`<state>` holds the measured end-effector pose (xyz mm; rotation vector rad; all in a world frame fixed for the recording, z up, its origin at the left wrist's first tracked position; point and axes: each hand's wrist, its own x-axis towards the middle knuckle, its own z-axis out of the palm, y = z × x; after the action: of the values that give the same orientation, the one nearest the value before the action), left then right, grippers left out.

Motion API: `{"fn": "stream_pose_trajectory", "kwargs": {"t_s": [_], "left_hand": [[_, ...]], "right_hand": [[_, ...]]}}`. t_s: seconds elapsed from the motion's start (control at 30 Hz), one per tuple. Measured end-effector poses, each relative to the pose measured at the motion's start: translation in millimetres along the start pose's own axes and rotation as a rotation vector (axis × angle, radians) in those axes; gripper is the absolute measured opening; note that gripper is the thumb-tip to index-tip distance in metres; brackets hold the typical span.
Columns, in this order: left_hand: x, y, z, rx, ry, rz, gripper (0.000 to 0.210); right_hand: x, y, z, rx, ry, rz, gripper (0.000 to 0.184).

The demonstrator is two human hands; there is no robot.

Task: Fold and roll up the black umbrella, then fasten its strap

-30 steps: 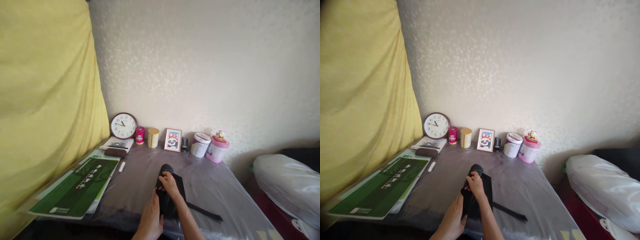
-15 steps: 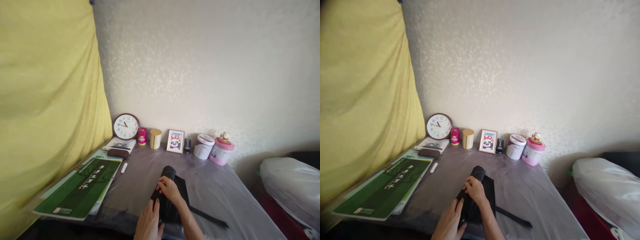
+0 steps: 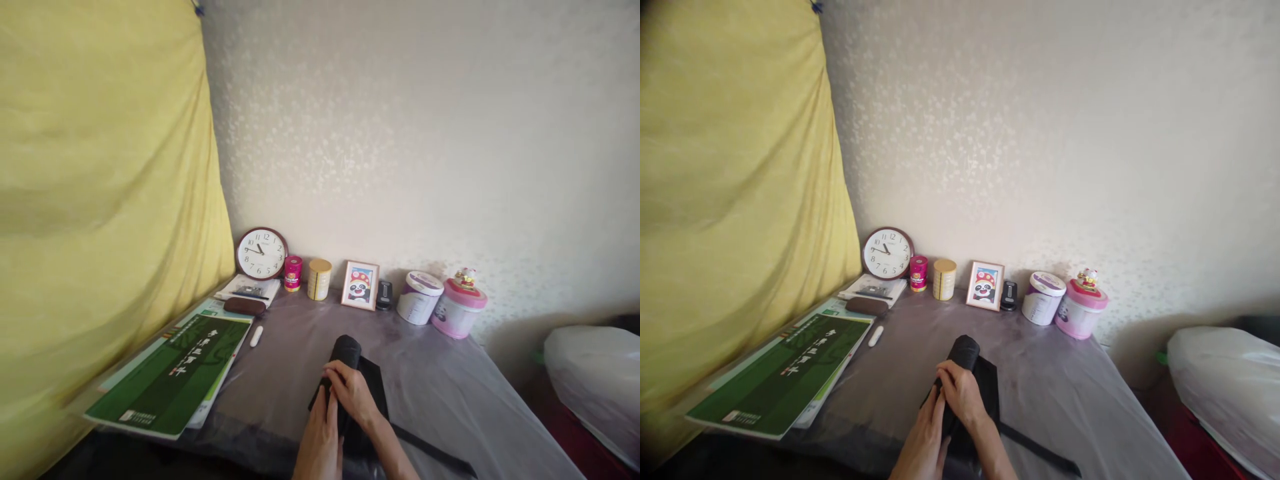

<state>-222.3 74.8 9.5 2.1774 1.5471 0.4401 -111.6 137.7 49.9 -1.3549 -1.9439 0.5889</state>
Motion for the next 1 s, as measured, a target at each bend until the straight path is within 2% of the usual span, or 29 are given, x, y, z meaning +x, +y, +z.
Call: {"fn": "stream_pose_trajectory", "kwargs": {"t_s": [0.1, 0.17, 0.23, 0.47, 0.53, 0.63, 0.73, 0.83, 0.9, 1.0], "left_hand": [[0.7, 1.4, -3.4, 0.012, -0.049, -0.045, 0.073], [1.1, 4.4, -6.9, 0.016, -0.07, -0.065, 0.074], [1.3, 8.2, -11.1, 0.012, -0.099, -0.078, 0.075], [-0.4, 14.3, -23.2, -0.008, -0.161, -0.124, 0.083], [-1.4, 11.4, -21.3, -0.001, -0.158, -0.115, 0.089], [-3.3, 6.4, -14.9, -0.012, -0.113, -0.11, 0.094], [-5.4, 3.2, -9.4, -0.048, -0.048, -0.082, 0.09], [-6.5, 1.6, -6.7, -0.065, -0.022, -0.057, 0.087], [-6.6, 0.7, -5.6, -0.064, -0.015, -0.053, 0.086], [-6.7, -0.6, -4.0, -0.063, 0.004, -0.047, 0.086]], "right_hand": [[-4.5, 9.4, -2.9, -0.046, 0.077, -0.146, 0.028], [-3.1, 19.2, -2.6, -0.114, 0.049, -0.226, 0.028], [2.2, 30.1, -0.7, -0.173, 0.009, -0.237, 0.029], [41.2, 63.0, 8.4, -0.3, 0.048, -0.103, 0.032], [52.5, 69.6, 8.9, -0.328, 0.096, -0.054, 0.032], [60.0, 78.7, 2.6, -0.317, 0.237, 0.072, 0.03], [46.6, 89.7, -14.2, -0.257, 0.399, 0.219, 0.032], [13.1, 101.1, -33.7, -0.241, 0.475, 0.338, 0.036], [-12.8, 105.6, -42.2, -0.17, 0.466, 0.441, 0.036], [-43.6, 102.6, -45.5, -0.02, 0.373, 0.582, 0.037]]}}
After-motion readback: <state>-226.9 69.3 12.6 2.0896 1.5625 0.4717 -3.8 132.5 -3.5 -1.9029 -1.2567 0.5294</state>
